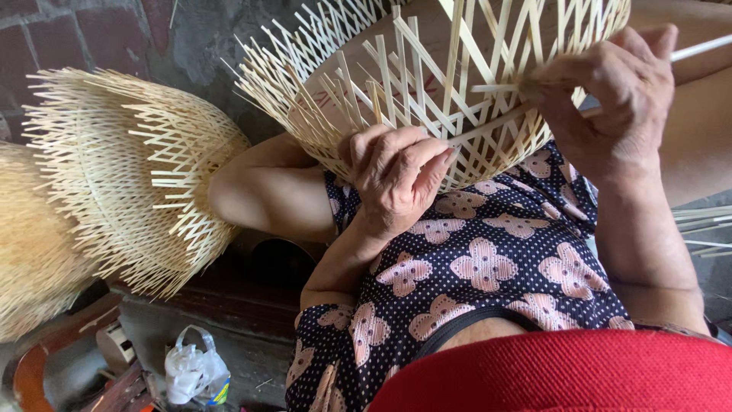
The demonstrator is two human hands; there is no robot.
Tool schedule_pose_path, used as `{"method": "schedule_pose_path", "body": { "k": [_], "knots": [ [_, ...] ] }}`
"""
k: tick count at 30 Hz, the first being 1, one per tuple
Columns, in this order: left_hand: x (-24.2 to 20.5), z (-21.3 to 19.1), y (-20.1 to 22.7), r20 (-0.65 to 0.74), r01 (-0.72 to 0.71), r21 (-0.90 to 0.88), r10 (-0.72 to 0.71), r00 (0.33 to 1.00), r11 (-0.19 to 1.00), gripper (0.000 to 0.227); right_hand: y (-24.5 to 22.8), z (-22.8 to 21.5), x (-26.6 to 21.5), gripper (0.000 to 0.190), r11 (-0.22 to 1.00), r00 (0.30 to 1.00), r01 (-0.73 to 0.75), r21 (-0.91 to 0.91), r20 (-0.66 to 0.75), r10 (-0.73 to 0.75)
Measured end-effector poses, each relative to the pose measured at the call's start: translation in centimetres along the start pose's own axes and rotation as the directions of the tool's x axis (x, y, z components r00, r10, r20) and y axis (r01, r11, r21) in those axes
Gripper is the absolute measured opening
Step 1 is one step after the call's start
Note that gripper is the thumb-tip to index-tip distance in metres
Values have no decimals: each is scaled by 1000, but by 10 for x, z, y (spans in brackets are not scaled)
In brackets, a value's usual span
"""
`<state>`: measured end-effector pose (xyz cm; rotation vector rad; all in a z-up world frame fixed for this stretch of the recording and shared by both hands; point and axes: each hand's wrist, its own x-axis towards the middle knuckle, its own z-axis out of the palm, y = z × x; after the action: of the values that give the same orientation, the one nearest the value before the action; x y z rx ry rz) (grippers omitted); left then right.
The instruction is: The person is weaving a bamboo basket, applying glue to joints from a bottle and weaving thin bamboo strips into the existing lattice structure.
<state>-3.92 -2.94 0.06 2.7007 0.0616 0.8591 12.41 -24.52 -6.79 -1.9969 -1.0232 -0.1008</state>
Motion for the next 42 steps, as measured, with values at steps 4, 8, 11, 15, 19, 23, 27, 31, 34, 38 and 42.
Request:
{"method": "schedule_pose_path", "body": {
  "k": [4,8,11,15,19,23,27,31,34,38,42],
  "knots": [
    [1,-1,1,8,9,2,-9,1000,1000,23,-2,0,17,11,986,994,109,125,-27,-106],
    [0,5,-2,-19,11,-12,-11,1000,1000,23,-2,-7,23,10,981,997,58,183,42,-66],
    [-3,8,-3,-27,14,-11,-14,1000,1000,24,-3,-7,24,10,987,996,50,154,67,-61],
    [-3,9,-4,-40,11,-5,-11,999,1000,26,-3,-8,30,11,976,993,85,200,64,-100],
    [-4,9,-4,-21,7,2,-7,1000,1000,27,-7,-12,34,14,973,986,137,185,68,-151],
    [-4,9,-4,-8,14,-7,-14,1000,1000,27,-12,-16,42,13,971,977,185,148,83,-199],
    [-2,10,-4,-31,17,-17,-17,999,1000,30,-14,-20,50,15,967,968,216,132,102,-230],
    [-3,10,-4,-7,26,9,-26,1000,1000,38,-8,-22,50,11,946,960,219,237,121,-253],
    [-4,12,-4,-12,-4,96,5,1000,995,43,-3,-22,49,10,948,952,265,176,106,-286],
    [-8,15,-5,18,-10,130,8,1000,991,44,-8,-19,49,12,949,965,209,237,104,-239],
    [-9,20,-8,-5,-34,162,36,999,986,42,-19,-20,56,10,945,963,251,208,44,-265]
  ]
}}
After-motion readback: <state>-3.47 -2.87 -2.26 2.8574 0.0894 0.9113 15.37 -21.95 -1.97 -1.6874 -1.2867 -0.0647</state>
